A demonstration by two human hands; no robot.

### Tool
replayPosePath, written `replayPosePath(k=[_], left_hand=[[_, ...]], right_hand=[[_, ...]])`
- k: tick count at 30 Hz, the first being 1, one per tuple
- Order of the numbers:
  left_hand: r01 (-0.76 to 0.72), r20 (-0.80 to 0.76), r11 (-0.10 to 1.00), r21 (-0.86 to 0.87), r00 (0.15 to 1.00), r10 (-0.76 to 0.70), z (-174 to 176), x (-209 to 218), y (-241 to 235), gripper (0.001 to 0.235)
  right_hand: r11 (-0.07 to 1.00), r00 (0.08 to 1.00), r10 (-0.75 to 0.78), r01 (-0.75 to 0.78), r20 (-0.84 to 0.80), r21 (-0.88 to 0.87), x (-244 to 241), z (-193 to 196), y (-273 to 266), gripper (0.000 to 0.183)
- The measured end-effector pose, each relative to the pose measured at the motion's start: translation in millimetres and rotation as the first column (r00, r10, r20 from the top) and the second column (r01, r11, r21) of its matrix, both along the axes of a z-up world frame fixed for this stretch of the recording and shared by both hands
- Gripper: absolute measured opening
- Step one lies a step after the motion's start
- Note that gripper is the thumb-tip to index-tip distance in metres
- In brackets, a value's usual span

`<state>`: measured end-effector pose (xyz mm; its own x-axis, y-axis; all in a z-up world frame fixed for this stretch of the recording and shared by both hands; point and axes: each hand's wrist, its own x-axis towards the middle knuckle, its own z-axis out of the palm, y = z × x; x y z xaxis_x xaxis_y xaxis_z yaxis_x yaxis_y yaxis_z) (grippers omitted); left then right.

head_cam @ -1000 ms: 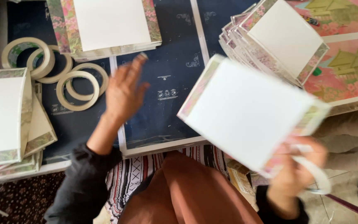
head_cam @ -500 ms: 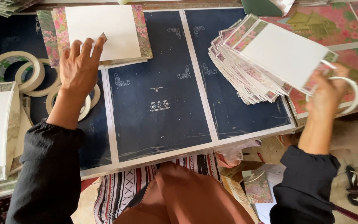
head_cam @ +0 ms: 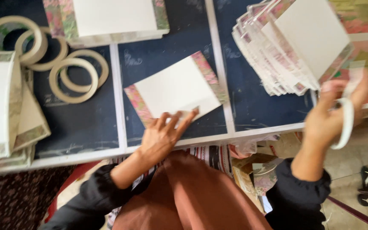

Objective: Applying double-sided tape to the edges of decorative cards in a print shop environment.

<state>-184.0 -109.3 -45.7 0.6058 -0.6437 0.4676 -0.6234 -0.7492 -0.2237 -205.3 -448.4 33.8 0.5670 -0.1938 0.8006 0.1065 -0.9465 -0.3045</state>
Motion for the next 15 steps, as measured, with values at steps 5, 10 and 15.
replayPosePath(k=[5,10,15], left_hand=[[-0.074,-0.438,0.864,-0.498,0.881,-0.177,-23,6,8,0.066],[-0.106,-0.497,0.904,-0.413,0.858,-0.126,-15,18,51,0.076],[-0.093,-0.593,0.886,-0.455,0.774,-0.223,-15,15,63,0.071]], right_hand=[[0.714,0.742,0.654,-0.540,-0.149,0.447,-14,-25,141,0.009],[0.579,0.525,0.802,-0.562,-0.285,0.591,-24,-69,193,0.011],[0.664,0.463,0.747,-0.505,-0.477,0.551,-31,-78,209,0.013]])
